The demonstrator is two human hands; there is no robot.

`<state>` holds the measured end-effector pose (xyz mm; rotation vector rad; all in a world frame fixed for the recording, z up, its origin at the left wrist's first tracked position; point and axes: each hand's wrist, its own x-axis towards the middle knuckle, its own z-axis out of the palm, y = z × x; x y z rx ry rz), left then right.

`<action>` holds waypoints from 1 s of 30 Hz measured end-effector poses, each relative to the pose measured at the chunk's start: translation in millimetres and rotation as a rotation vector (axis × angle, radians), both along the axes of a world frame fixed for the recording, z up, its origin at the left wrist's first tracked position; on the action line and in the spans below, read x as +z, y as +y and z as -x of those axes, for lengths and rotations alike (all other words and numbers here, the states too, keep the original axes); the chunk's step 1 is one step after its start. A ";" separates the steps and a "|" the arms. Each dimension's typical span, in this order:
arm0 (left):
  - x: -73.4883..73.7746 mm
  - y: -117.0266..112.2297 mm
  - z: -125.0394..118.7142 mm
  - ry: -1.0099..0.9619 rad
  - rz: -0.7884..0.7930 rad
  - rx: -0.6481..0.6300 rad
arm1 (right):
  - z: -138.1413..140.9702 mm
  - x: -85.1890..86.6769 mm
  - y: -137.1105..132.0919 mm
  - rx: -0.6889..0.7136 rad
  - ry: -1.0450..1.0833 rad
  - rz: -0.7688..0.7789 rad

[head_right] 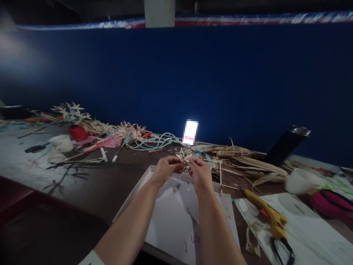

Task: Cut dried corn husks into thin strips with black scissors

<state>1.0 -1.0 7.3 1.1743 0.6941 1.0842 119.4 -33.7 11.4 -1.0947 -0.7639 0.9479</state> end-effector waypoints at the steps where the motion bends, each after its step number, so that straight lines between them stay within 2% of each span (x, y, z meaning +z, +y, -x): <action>1: -0.1 0.2 -0.2 0.000 0.004 0.001 | -0.1 0.2 0.0 0.005 0.005 0.003; 10: -0.5 -0.1 -0.2 -0.006 0.024 -0.004 | -0.3 1.9 -2.1 0.080 0.062 0.036; 22: -0.4 0.3 2.7 -0.007 0.013 -0.027 | -1.5 1.4 -4.0 0.151 0.090 -0.012; 30: 0.4 -0.4 2.0 -0.005 0.016 -0.009 | -1.7 1.4 -3.5 0.144 0.089 -0.003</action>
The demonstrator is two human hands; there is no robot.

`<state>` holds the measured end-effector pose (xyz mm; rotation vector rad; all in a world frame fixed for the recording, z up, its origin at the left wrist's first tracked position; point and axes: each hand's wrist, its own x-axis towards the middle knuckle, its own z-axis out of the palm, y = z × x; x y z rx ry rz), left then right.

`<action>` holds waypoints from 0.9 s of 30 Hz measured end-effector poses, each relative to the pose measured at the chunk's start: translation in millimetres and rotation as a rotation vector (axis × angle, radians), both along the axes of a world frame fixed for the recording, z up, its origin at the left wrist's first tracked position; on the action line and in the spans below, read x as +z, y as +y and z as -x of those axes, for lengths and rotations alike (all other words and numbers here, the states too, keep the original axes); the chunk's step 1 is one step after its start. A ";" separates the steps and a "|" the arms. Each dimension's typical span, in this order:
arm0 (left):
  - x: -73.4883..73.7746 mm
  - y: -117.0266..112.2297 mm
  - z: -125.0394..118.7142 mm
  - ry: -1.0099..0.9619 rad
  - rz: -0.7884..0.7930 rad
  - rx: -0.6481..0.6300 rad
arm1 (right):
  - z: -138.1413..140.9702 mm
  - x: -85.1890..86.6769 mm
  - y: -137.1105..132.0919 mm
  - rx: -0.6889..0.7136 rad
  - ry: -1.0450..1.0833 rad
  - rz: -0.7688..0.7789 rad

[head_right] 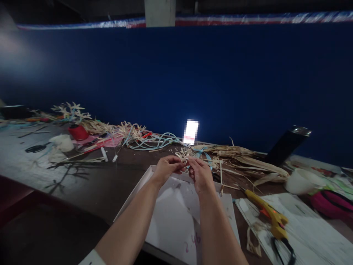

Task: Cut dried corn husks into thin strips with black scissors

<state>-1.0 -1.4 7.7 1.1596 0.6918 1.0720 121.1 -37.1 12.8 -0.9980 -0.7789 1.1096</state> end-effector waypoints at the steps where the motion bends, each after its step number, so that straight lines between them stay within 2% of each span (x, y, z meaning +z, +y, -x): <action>1: 0.2 -0.1 -0.1 0.007 -0.002 0.004 | -0.2 -0.3 0.2 0.000 0.000 0.000; 11: -9.1 4.6 -6.7 -0.016 -0.079 0.102 | -2.8 0.1 3.9 -0.149 0.042 0.015; 14: -10.0 4.9 -6.9 -0.034 -0.107 0.154 | -1.6 3.2 1.2 -0.114 0.033 -0.009; 18: -10.9 6.0 -5.5 -0.041 -0.110 0.161 | 0.8 5.0 -2.5 -0.007 -0.019 -0.066; 22: -12.1 7.0 -5.6 -0.037 -0.122 0.156 | 1.0 2.1 -2.2 0.004 -0.083 -0.065; 27: -11.3 4.9 -6.4 -0.026 -0.142 0.122 | 1.2 1.2 -1.3 0.007 -0.066 -0.055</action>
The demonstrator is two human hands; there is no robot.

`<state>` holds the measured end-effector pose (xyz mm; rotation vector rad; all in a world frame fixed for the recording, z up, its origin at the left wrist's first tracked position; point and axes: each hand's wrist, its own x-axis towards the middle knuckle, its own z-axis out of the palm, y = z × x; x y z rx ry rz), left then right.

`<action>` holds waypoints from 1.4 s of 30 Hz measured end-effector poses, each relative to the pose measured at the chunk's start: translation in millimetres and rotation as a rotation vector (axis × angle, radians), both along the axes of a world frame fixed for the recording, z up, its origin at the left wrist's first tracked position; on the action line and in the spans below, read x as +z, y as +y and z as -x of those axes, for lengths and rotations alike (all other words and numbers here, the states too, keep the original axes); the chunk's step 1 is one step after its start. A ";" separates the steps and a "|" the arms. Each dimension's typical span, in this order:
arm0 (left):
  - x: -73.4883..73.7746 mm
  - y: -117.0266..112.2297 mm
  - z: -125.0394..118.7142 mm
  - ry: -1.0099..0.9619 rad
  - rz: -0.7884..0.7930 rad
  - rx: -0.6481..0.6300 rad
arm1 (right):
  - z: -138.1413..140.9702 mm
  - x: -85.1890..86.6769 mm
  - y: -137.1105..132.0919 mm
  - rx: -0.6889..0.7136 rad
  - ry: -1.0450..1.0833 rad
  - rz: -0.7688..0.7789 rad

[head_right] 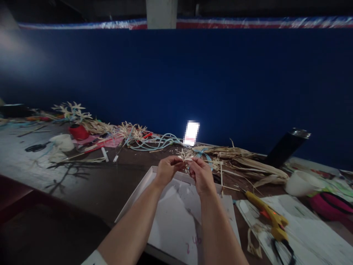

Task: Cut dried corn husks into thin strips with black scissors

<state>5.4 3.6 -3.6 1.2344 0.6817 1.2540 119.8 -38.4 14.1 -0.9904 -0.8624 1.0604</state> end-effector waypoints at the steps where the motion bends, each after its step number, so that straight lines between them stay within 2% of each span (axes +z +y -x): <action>1: 0.0 -0.3 -0.4 -0.013 0.007 -0.009 | 0.2 0.3 0.0 0.002 0.009 0.001; 7: 0.2 -0.5 -2.4 -0.089 0.078 -0.051 | -0.1 1.1 0.4 -0.007 0.028 0.000; 13: 6.5 -4.4 2.3 0.006 -0.037 -0.055 | -1.6 1.0 -0.1 -0.014 0.008 0.001; 16: 7.9 -5.5 3.2 0.013 -0.029 -0.055 | -1.5 2.6 -0.7 -0.018 0.018 0.009; 28: -1.8 1.5 -3.4 -0.075 0.051 -0.011 | -2.3 0.3 -0.5 0.007 0.053 -0.008; 35: 5.1 -2.4 0.7 0.039 -0.001 0.007 | 0.1 4.2 0.3 -0.055 0.040 0.017; 42: 6.1 -5.5 2.1 0.101 -0.076 -0.016 | -2.9 1.4 1.3 -0.035 0.052 0.021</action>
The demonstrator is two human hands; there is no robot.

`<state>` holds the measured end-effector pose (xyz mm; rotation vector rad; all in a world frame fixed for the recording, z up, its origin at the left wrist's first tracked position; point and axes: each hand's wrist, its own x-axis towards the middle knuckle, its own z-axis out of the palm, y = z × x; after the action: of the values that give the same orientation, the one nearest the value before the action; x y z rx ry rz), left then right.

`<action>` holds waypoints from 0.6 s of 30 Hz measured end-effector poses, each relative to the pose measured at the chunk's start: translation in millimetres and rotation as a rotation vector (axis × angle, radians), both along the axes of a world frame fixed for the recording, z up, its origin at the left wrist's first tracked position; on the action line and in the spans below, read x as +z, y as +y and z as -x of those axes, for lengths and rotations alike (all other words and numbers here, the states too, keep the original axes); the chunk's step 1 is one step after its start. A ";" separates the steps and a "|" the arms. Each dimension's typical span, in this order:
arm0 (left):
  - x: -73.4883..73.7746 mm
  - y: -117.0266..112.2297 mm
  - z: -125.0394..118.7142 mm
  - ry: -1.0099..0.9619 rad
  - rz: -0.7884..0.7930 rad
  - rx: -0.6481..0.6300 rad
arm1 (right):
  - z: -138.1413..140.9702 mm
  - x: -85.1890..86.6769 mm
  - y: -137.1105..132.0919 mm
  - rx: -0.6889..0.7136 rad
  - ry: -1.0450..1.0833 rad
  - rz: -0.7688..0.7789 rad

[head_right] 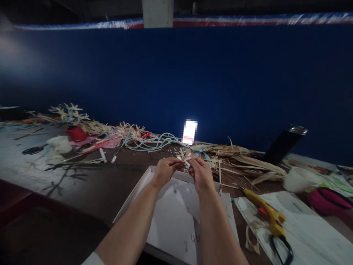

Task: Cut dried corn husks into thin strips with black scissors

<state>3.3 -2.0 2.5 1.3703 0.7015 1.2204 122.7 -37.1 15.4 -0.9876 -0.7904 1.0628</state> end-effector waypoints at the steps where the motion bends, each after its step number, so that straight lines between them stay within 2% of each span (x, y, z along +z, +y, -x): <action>1: -0.8 0.3 -0.2 -0.006 0.001 -0.012 | -0.1 0.0 -0.2 0.005 0.004 0.002; 7: 0.4 -0.5 0.8 0.016 -0.004 -0.031 | 0.3 1.6 -1.6 0.037 0.024 0.008; 11: 1.1 -0.1 0.4 -0.001 0.063 -0.005 | -0.4 1.3 -1.6 0.039 0.045 -0.009; 18: 0.0 3.2 -0.7 -0.085 0.159 -0.058 | -1.0 -1.3 -0.4 0.026 0.030 -0.010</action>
<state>4.0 1.2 2.6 1.1934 0.6800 1.1454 123.7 -37.5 14.1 -0.9531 -0.7852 1.0924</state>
